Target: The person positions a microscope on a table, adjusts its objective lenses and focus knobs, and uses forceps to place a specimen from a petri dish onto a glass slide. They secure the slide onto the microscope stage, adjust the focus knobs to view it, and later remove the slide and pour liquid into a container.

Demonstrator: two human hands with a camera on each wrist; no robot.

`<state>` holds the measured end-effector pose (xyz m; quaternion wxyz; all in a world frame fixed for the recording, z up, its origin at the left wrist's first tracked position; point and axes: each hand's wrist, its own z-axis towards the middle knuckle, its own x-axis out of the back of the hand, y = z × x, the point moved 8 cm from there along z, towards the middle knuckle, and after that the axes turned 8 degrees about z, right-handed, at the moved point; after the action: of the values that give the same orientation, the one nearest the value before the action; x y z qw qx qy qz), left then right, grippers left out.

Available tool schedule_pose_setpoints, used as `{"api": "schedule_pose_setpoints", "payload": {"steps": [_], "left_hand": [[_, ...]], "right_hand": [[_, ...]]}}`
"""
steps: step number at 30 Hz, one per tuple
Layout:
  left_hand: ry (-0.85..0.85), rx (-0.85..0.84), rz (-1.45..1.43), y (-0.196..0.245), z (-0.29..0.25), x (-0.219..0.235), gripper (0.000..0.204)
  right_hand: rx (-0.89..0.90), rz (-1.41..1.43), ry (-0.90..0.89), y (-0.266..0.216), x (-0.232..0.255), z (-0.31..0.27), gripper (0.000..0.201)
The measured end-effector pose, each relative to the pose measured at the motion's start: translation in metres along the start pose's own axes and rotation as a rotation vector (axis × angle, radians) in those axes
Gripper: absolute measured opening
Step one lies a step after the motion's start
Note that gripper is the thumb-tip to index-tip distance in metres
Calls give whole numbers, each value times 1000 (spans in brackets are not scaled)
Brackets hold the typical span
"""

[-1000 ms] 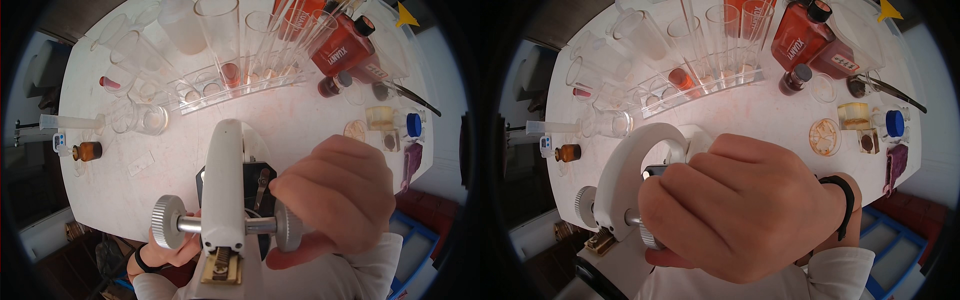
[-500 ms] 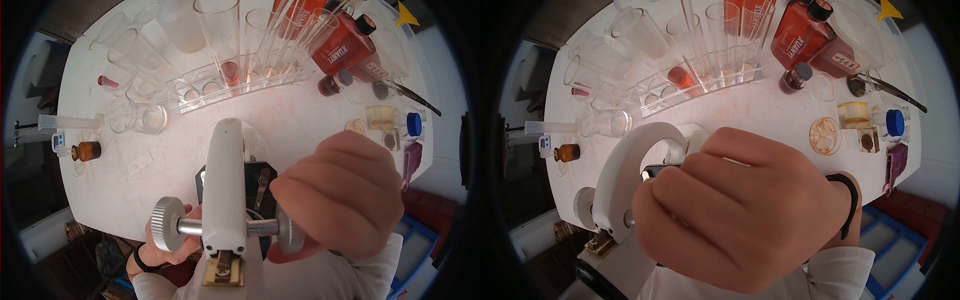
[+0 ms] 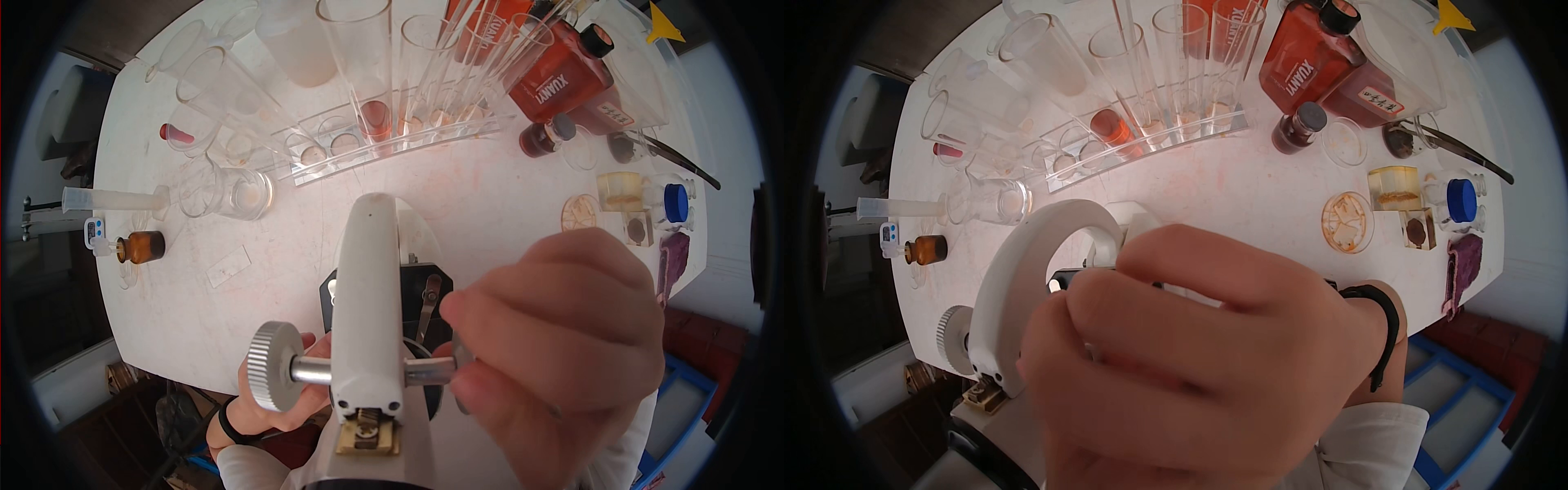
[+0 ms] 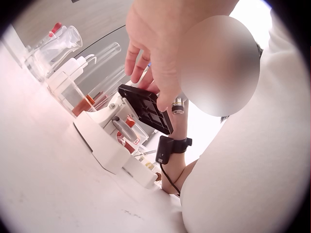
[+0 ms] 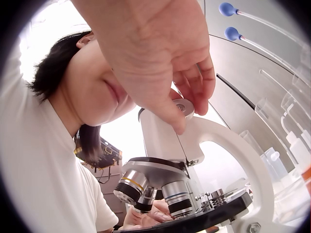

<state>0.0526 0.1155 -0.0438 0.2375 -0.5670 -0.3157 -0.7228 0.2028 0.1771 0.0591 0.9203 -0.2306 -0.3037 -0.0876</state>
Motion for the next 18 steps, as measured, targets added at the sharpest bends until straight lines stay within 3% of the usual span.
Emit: {"api": "schedule_pose_setpoints", "payload": {"steps": [4, 6, 10, 12, 18], "left_hand": [[34, 0, -20, 1, 0, 2, 27], [-62, 10, 95, 4, 2, -1, 27], [-12, 0, 50, 2, -5, -3, 31], [-115, 23, 18, 1, -4, -6, 35], [-107, -2, -13, 1, -8, -9, 32]], "right_hand": [[6, 12, 7, 0, -1, 1, 22], [9, 19, 11, 0, -2, 1, 22], [17, 31, 18, 1, -3, 2, 22], [21, 36, 22, 1, -3, 3, 22], [31, 50, 35, 1, -3, 3, 22]]}}
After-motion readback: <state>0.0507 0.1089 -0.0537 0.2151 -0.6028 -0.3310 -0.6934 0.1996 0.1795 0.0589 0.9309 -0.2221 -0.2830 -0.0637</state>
